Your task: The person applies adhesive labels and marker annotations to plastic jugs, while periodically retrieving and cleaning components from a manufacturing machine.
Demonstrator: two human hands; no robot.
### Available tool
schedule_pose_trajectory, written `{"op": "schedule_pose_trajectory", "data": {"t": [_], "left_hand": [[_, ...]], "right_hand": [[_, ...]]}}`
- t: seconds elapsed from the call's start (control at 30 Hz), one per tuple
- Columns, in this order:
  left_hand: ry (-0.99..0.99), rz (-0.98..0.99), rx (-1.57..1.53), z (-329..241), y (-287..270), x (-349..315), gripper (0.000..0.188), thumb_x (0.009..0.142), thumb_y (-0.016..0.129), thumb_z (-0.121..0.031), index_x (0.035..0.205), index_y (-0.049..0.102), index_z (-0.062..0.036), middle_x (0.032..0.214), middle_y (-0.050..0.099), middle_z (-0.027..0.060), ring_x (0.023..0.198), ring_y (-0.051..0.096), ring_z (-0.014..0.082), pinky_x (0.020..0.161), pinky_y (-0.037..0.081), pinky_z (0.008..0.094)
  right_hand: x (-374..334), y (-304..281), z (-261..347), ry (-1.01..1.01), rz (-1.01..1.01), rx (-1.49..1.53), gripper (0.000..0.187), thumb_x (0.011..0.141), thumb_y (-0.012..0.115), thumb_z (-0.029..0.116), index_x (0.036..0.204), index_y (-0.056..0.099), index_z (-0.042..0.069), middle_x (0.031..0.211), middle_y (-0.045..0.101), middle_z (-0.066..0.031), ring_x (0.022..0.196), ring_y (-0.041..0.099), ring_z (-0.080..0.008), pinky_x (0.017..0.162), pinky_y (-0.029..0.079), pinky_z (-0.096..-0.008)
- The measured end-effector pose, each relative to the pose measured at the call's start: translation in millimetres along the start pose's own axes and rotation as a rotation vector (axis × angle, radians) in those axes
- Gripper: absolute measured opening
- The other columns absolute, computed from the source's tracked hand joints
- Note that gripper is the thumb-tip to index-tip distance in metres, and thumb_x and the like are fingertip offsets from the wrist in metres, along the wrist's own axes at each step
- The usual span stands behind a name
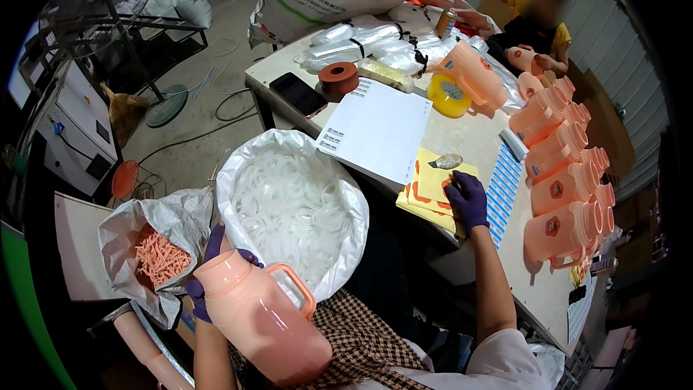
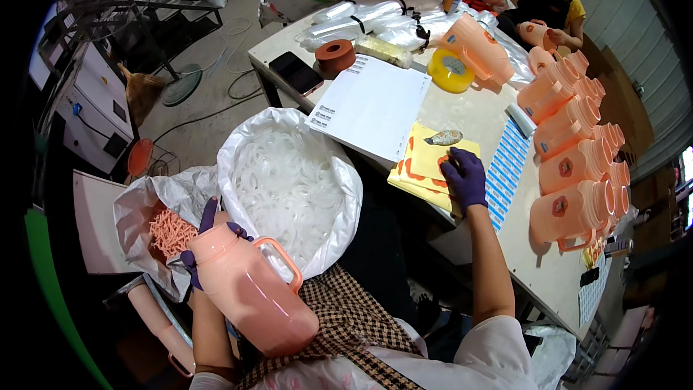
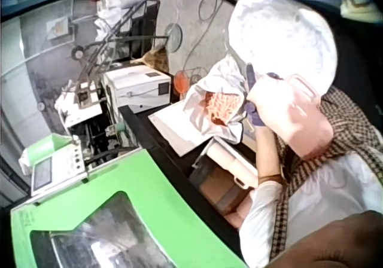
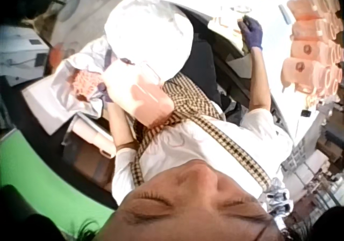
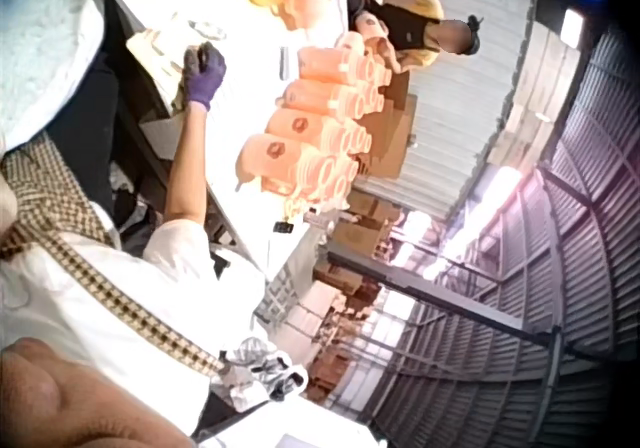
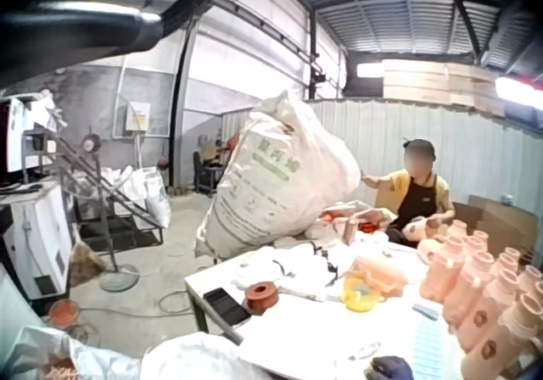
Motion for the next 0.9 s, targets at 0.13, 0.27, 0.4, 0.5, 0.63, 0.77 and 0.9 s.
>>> {"op": "schedule_pose_trajectory", "data": {"t": [0.13,0.27,0.4,0.5,0.63,0.77,0.9], "left_hand": [[0.025,0.084,-0.087,-7,13,4,0.071,0.092,0.06,-0.026,0.154,0.029,-0.0116,0.109,0.064,0.0207,0.094,0.065,0.0293,0.08,0.057,0.0395],[0.03,0.13,-0.131,-10,28,0,0.081,0.088,0.066,-0.034,0.156,0.027,-0.0119,0.111,0.063,0.0218,0.096,0.065,0.0308,0.081,0.057,0.0402],[0.037,0.154,-0.175,-5,38,-2,0.091,0.084,0.071,-0.043,0.157,0.024,-0.0121,0.112,0.063,0.0229,0.098,0.065,0.0322,0.082,0.057,0.0408],[0.036,0.226,-0.077,-7,20,0,0.106,0.077,0.075,-0.05,0.158,0.019,-0.0109,0.118,0.062,0.0248,0.104,0.065,0.034,0.089,0.056,0.0433],[0.035,0.175,-0.11,-4,22,-4,0.11,0.076,0.076,-0.05,0.159,0.014,-0.0097,0.128,0.059,0.0254,0.114,0.063,0.0342,0.099,0.053,0.0457],[0.127,-0.021,0.222,-19,-13,-6,0.092,0.079,0.075,-0.051,0.147,0.038,-0.0008,0.132,0.06,0.0197,0.117,0.061,0.0287,0.104,0.048,0.0428],[0.078,0.09,0.53,-30,-12,5,0.075,0.083,0.075,-0.051,0.128,0.058,0.0059,0.13,0.063,0.0164,0.117,0.06,0.0236,0.105,0.046,0.039]], "right_hand": [[-1,-4,7,-0.14,-0.153,-0.156,0.042,0.08,0.076,0.024,0.115,0.07,0.002,0.112,0.068,-0.0167,0.104,0.063,-0.0316,0.093,0.051,-0.04],[9,-1,2,0.053,-0.069,-0.002,0.037,0.079,0.077,0.025,0.108,0.073,0.003,0.104,0.068,-0.0153,0.098,0.065,-0.0291,0.089,0.052,-0.0387],[26,0,-23,0.307,-0.029,0.097,0.033,0.08,0.08,0.021,0.105,0.072,0.001,0.094,0.07,-0.0111,0.083,0.068,-0.0221,0.078,0.054,-0.0334],[33,10,-35,0.597,0.198,0.247,0.028,0.081,0.081,0.017,0.105,0.073,0.005,0.093,0.074,-0.0059,0.077,0.066,-0.0136,0.072,0.055,-0.0307],[17,-1,-20,0.521,0.016,0.306,0.027,0.079,0.083,0.017,0.1,0.073,0.003,0.096,0.073,-0.0062,0.082,0.067,-0.0156,0.077,0.054,-0.0303],[21,11,-24,0.248,0.02,0.308,0.02,0.072,0.083,0.014,0.088,0.076,0.002,0.103,0.07,-0.0085,0.098,0.066,-0.0205,0.087,0.052,-0.0307],[26,21,-89,0.589,0.339,0.66,0.019,0.09,0.067,0.026,0.096,0.07,0.008,0.089,0.07,-0.004,0.075,0.068,-0.0211,0.075,0.055,-0.0333]]}}
Point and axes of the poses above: each hand's wrist, its own x-axis towards the middle knuckle, its own y-axis out of the palm, z = x × y, the point moved 6 cm from there along x, towards the middle knuckle
